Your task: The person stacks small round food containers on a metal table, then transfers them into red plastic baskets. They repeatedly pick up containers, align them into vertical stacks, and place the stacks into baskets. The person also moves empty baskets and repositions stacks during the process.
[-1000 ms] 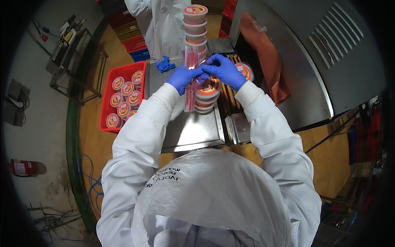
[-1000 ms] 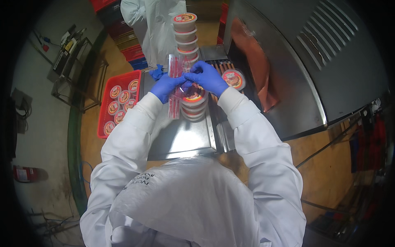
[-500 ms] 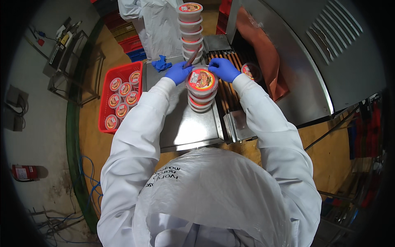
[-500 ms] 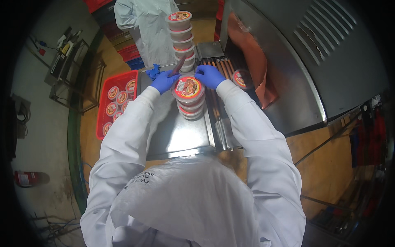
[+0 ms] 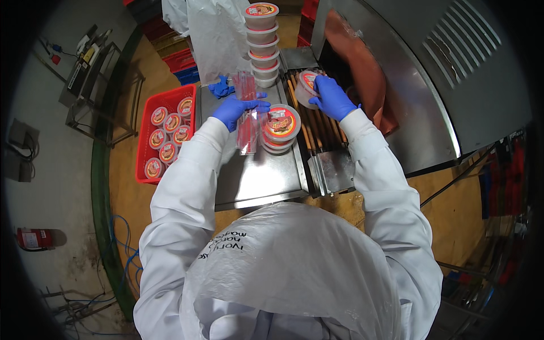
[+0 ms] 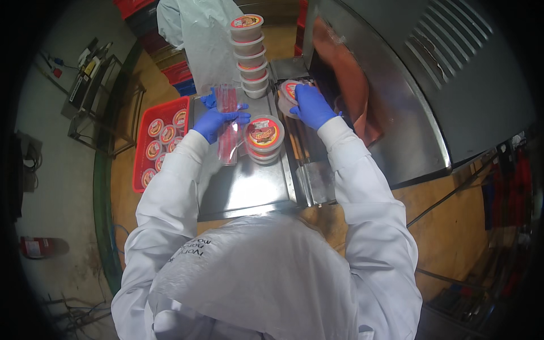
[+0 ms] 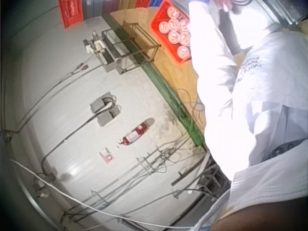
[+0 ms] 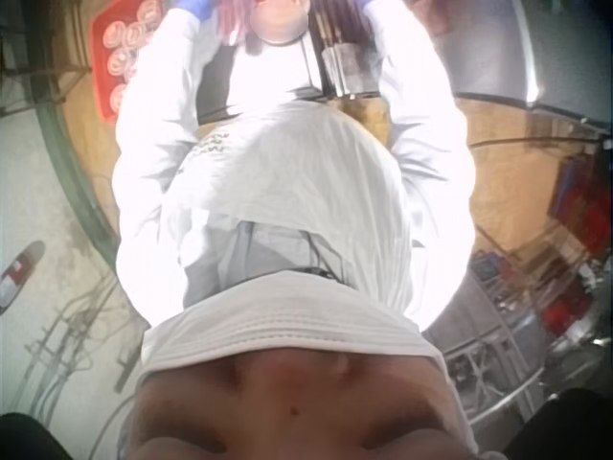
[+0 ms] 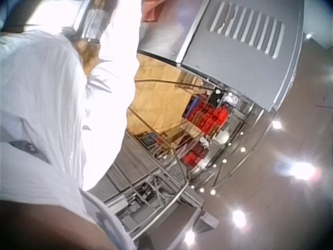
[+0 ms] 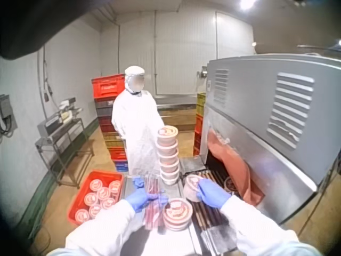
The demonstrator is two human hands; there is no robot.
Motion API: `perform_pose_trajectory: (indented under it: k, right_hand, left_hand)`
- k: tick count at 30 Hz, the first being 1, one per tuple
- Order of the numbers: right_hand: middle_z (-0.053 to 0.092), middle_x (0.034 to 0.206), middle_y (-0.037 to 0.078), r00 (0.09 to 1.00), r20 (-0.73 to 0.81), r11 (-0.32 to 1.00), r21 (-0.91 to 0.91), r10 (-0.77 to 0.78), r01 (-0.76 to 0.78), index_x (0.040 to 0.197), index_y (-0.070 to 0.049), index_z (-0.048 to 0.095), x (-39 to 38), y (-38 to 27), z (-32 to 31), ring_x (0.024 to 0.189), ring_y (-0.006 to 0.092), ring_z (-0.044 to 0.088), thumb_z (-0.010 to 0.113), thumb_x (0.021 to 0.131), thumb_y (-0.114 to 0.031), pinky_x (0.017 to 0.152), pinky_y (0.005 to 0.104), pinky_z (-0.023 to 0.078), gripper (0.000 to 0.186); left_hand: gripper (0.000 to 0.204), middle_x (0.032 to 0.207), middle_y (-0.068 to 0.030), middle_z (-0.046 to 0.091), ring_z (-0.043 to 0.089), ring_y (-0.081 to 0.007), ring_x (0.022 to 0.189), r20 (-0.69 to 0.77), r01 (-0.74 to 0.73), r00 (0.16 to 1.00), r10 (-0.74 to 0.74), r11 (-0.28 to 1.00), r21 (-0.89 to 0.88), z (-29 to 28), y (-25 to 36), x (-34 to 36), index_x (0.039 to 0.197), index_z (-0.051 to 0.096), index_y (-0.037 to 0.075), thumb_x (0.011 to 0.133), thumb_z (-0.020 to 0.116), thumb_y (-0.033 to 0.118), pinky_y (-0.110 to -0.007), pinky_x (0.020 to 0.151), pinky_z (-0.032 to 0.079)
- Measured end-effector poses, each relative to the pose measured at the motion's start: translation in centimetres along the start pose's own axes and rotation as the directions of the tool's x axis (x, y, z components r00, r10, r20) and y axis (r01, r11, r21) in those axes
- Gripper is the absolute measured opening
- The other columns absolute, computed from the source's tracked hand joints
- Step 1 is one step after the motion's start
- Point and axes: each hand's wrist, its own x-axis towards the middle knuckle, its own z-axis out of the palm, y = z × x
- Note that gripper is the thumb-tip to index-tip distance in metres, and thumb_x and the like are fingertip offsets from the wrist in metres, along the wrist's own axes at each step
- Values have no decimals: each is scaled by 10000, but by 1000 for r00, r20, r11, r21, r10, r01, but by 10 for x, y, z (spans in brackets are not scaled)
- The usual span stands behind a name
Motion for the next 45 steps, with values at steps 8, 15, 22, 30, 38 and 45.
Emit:
perform_pose_trajectory:
  k: [8,15,22,30,38,45]
  right_hand:
    - [598,841,59,908,308,-72,951,285,-300,983,-25,572,-22,-63,38,751,127,589,655,858,-147,694,260,490,193]
    - [570,789,55,907,335,413,810,257,-416,1085,-26,556,-70,-30,66,725,149,576,619,878,-132,734,296,504,241]
    - [572,1031,139,876,464,822,440,135,-360,1080,-60,566,18,26,101,901,281,613,711,787,-198,808,343,482,355]
    - [557,1054,182,937,150,949,22,-315,315,1129,-25,538,-37,-43,82,1054,347,543,725,763,-252,929,428,433,470]
    - [603,993,190,981,26,905,383,192,-187,1106,14,533,4,-27,80,881,286,605,843,645,-382,803,376,481,682]
    - [591,860,80,828,560,-510,705,-26,-492,1016,-11,560,-49,-32,72,766,185,615,606,886,-103,714,288,515,166]
  left_hand:
    - [365,1039,-120,647,638,-176,866,-34,-24,999,16,963,-267,50,-37,-15,1227,506,-18,916,577,161,-332,805,534]
    - [474,766,30,528,482,-55,656,-102,82,992,-69,988,133,7,-58,-28,1341,457,150,889,587,206,-248,662,489]
    - [307,836,4,605,471,-101,624,-188,63,980,69,788,613,-12,-58,65,1118,654,120,899,571,319,-261,577,419]
    - [427,761,-9,444,398,-124,597,-35,234,963,-268,893,-384,-62,-70,42,1239,521,44,873,490,261,-261,547,379]
    - [368,1098,-188,638,655,-245,956,-128,14,992,0,994,112,4,-63,23,1244,486,-64,926,539,112,-334,809,537]
    - [349,866,-50,598,581,-109,721,-177,0,984,-17,995,-96,17,-101,-10,1253,520,61,922,556,166,-255,609,501]
